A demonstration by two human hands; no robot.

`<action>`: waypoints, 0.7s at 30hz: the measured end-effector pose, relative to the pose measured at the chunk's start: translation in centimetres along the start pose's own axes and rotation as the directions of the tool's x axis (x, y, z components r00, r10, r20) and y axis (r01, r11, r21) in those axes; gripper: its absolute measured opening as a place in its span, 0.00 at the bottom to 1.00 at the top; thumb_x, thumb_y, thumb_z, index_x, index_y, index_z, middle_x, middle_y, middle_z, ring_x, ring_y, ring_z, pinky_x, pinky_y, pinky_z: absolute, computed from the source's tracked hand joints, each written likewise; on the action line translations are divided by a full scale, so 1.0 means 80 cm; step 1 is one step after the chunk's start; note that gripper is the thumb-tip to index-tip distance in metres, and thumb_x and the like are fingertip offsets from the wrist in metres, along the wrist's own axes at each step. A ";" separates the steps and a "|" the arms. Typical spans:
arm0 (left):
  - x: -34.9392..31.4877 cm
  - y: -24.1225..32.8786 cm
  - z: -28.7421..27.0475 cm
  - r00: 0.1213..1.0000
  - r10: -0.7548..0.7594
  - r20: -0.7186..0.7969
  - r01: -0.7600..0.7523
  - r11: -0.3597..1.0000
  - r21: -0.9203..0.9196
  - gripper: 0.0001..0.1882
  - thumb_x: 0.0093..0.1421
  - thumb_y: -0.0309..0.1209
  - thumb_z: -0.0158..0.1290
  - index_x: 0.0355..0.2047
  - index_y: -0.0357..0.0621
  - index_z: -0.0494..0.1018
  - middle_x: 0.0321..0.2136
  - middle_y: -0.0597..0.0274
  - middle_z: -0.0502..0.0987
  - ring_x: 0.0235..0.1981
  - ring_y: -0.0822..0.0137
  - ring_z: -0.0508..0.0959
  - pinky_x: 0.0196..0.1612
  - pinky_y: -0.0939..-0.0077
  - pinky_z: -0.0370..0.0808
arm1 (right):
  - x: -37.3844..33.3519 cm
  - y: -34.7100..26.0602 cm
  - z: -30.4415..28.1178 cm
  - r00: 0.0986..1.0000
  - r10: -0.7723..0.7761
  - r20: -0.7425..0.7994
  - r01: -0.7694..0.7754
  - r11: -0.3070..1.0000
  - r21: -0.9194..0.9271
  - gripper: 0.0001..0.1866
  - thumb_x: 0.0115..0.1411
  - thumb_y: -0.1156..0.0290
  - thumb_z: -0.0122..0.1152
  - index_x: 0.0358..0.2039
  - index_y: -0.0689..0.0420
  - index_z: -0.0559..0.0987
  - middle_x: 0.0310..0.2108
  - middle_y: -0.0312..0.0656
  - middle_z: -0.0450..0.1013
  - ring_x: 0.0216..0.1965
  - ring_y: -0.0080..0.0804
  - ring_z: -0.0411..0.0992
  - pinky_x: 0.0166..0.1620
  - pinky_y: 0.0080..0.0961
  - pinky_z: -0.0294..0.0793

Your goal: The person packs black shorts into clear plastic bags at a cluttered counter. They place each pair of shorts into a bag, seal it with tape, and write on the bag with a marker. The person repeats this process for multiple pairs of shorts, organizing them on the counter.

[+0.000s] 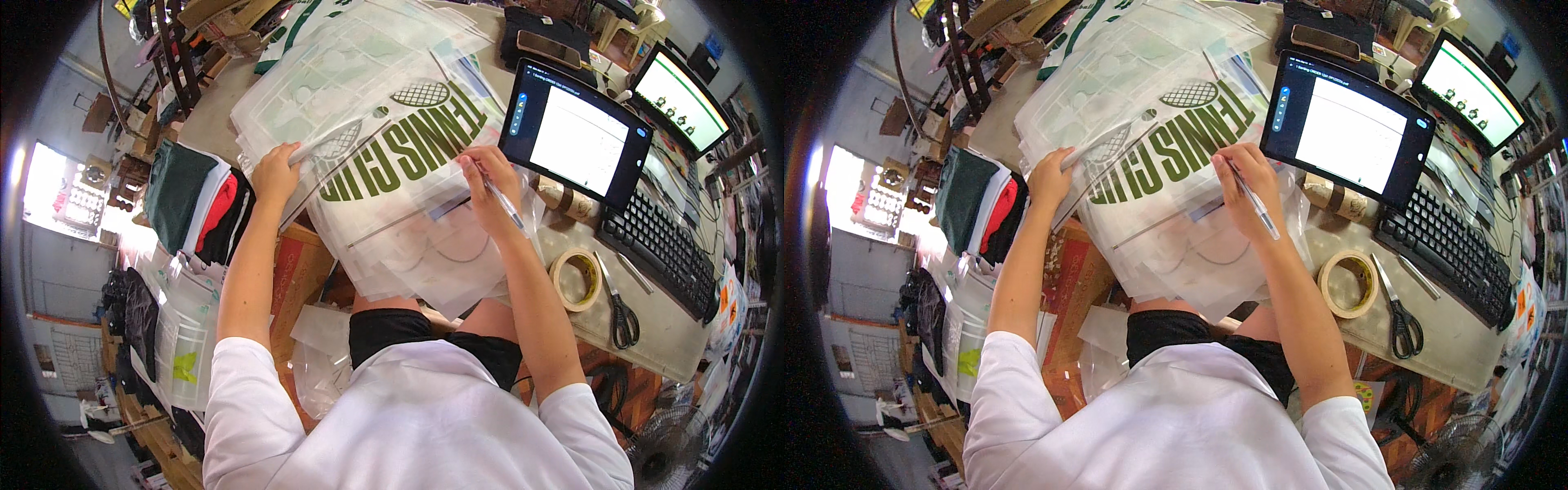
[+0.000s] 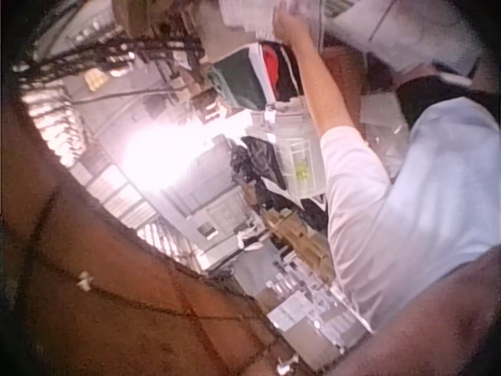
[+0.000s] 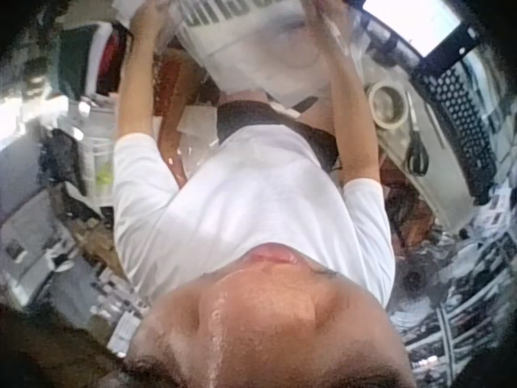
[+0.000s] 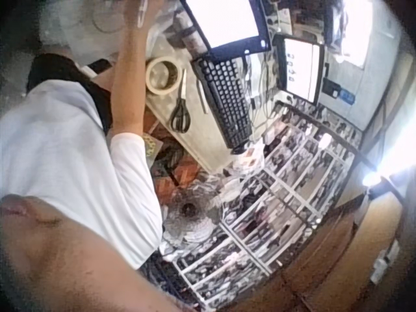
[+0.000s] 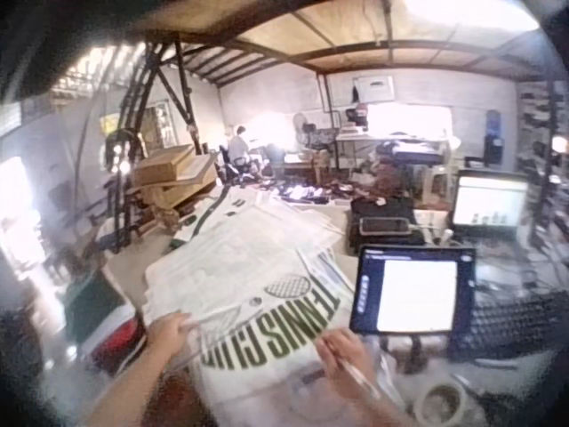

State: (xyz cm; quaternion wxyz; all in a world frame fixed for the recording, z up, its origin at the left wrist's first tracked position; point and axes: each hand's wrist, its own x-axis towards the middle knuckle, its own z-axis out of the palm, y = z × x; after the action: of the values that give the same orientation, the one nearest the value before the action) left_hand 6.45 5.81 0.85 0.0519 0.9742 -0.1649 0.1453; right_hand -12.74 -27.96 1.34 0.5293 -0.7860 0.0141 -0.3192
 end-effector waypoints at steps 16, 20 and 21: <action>0.108 -0.079 -0.093 0.974 -0.229 -0.003 0.222 0.950 -0.220 0.28 0.63 0.55 0.43 0.42 0.42 0.77 0.37 0.41 0.79 0.43 0.45 0.78 0.47 0.58 0.70 | 0.003 -0.007 -0.003 1.000 0.000 -0.003 0.000 0.998 -0.062 0.07 0.61 0.70 0.58 0.33 0.61 0.78 0.33 0.45 0.73 0.33 0.41 0.73 0.37 0.30 0.71; 0.103 -0.098 -0.079 0.953 -0.303 -0.017 0.288 0.919 -0.269 0.28 0.64 0.53 0.45 0.43 0.38 0.77 0.36 0.40 0.78 0.43 0.44 0.78 0.47 0.59 0.70 | 0.003 -0.007 -0.002 1.000 0.003 0.006 -0.002 0.998 -0.062 0.07 0.61 0.70 0.58 0.34 0.61 0.78 0.33 0.45 0.73 0.33 0.41 0.73 0.37 0.30 0.71; 0.100 -0.098 -0.077 0.944 -0.329 -0.025 0.309 0.908 -0.282 0.28 0.64 0.52 0.45 0.43 0.37 0.76 0.36 0.39 0.78 0.43 0.44 0.77 0.47 0.59 0.70 | 0.003 -0.007 -0.002 1.000 0.007 0.002 -0.007 0.998 -0.055 0.07 0.61 0.70 0.58 0.34 0.61 0.78 0.33 0.45 0.73 0.33 0.41 0.73 0.37 0.30 0.71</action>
State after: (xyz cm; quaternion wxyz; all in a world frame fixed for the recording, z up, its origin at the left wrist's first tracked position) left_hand 14.67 11.65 8.70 0.2153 0.9654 -0.0202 0.1457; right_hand -12.79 -27.94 1.94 0.5087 -0.8004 0.0249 -0.3162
